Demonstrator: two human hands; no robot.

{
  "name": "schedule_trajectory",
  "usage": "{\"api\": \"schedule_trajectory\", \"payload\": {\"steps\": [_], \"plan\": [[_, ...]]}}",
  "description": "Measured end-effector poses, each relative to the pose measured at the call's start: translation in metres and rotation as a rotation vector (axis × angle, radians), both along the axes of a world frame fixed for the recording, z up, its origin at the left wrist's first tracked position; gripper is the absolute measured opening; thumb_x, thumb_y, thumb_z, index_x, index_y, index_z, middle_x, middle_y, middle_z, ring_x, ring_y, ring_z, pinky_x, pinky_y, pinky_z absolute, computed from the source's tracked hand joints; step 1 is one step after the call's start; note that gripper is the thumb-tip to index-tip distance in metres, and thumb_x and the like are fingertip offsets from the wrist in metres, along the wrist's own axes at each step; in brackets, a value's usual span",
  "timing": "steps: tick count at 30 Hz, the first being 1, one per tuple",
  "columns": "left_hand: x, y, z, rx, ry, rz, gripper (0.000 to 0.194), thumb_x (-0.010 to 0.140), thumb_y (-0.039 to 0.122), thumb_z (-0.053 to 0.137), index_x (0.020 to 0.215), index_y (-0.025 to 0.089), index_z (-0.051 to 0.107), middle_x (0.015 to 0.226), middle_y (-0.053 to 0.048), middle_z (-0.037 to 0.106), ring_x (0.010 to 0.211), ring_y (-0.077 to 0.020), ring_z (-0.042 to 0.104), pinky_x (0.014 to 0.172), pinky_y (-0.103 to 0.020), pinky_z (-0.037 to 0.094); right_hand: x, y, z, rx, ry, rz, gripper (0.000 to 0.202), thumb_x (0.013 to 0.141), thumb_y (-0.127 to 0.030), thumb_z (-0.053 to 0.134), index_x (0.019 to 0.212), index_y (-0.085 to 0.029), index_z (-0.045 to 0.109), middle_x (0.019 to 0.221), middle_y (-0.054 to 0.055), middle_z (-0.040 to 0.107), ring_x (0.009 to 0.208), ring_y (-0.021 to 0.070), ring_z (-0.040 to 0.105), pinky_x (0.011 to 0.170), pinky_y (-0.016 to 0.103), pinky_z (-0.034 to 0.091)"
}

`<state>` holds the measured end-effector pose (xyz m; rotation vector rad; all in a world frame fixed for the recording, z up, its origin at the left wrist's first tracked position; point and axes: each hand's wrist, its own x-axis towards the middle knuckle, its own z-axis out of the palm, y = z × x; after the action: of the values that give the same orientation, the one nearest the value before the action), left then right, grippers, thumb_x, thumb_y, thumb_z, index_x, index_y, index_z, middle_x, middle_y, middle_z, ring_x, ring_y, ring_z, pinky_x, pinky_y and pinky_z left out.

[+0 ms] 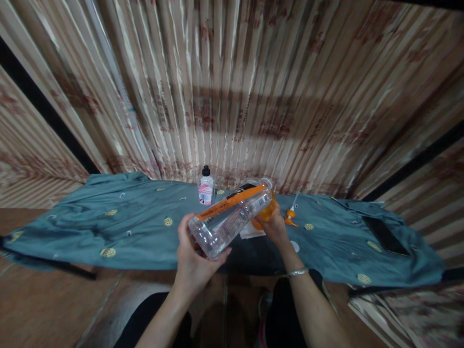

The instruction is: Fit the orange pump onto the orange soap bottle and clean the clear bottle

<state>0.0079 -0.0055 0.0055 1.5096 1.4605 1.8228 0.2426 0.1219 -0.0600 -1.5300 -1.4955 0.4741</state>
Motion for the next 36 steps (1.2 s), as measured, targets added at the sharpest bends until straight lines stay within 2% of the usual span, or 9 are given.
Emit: {"api": "schedule_trajectory", "payload": {"steps": [6, 11, 21, 26, 31, 36], "plan": [[0.0001, -0.0003, 0.0033, -0.016, 0.001, 0.000, 0.088, 0.056, 0.033, 0.090, 0.129, 0.027, 0.041, 0.111, -0.005, 0.064, 0.084, -0.0217, 0.073, 0.064, -0.034, 0.064, 0.0006, 0.0002, -0.0013, 0.009, -0.018, 0.002, 0.082, 0.074, -0.043, 0.073, 0.144, -0.011, 0.043, 0.118, 0.019, 0.074, 0.105, 0.0406, 0.074, 0.092, 0.060, 0.060], [-0.0001, -0.0004, 0.0017, -0.013, -0.010, 0.003, 0.089, 0.057, 0.033, 0.089, 0.131, 0.027, 0.041, 0.114, -0.007, 0.064, 0.086, -0.0228, 0.072, 0.065, -0.035, 0.064, 0.0013, 0.0009, -0.0024, 0.029, -0.031, 0.002, 0.079, 0.073, -0.043, 0.073, 0.141, -0.014, 0.044, 0.123, 0.019, 0.072, 0.109, 0.0381, 0.073, 0.095, 0.058, 0.059], [-0.0024, -0.0012, -0.0008, 0.002, 0.035, 0.015, 0.088, 0.059, 0.037, 0.089, 0.132, 0.027, 0.041, 0.117, -0.007, 0.062, 0.088, -0.0226, 0.071, 0.067, -0.035, 0.063, 0.0021, 0.0007, -0.0024, 0.005, -0.014, 0.004, 0.080, 0.073, -0.042, 0.075, 0.141, -0.012, 0.046, 0.124, 0.021, 0.072, 0.113, 0.0414, 0.071, 0.100, 0.063, 0.056], [-0.0029, -0.0015, -0.0015, 0.012, 0.061, 0.015, 0.089, 0.060, 0.036, 0.090, 0.134, 0.027, 0.040, 0.120, -0.007, 0.060, 0.089, -0.0214, 0.071, 0.066, -0.033, 0.062, 0.0024, 0.0012, -0.0028, 0.044, -0.031, 0.020, 0.076, 0.075, -0.041, 0.074, 0.140, -0.012, 0.047, 0.126, 0.021, 0.071, 0.114, 0.0396, 0.071, 0.100, 0.060, 0.057], [-0.0032, -0.0003, -0.0034, 0.007, 0.050, 0.014, 0.091, 0.059, 0.039, 0.090, 0.134, 0.027, 0.040, 0.123, -0.008, 0.058, 0.092, -0.0217, 0.071, 0.066, -0.032, 0.062, 0.0021, 0.0000, -0.0014, -0.024, -0.063, 0.004, 0.081, 0.077, -0.039, 0.075, 0.145, -0.010, 0.041, 0.124, 0.020, 0.073, 0.111, 0.0378, 0.073, 0.098, 0.057, 0.059], [-0.0036, 0.0002, -0.0035, 0.018, 0.063, 0.020, 0.091, 0.058, 0.036, 0.090, 0.134, 0.026, 0.040, 0.121, -0.007, 0.059, 0.091, -0.0211, 0.071, 0.066, -0.030, 0.062, 0.0011, -0.0012, 0.0016, -0.021, -0.062, 0.001, 0.075, 0.078, -0.037, 0.075, 0.143, -0.012, 0.044, 0.125, 0.019, 0.072, 0.113, 0.0371, 0.072, 0.099, 0.056, 0.059]]}}
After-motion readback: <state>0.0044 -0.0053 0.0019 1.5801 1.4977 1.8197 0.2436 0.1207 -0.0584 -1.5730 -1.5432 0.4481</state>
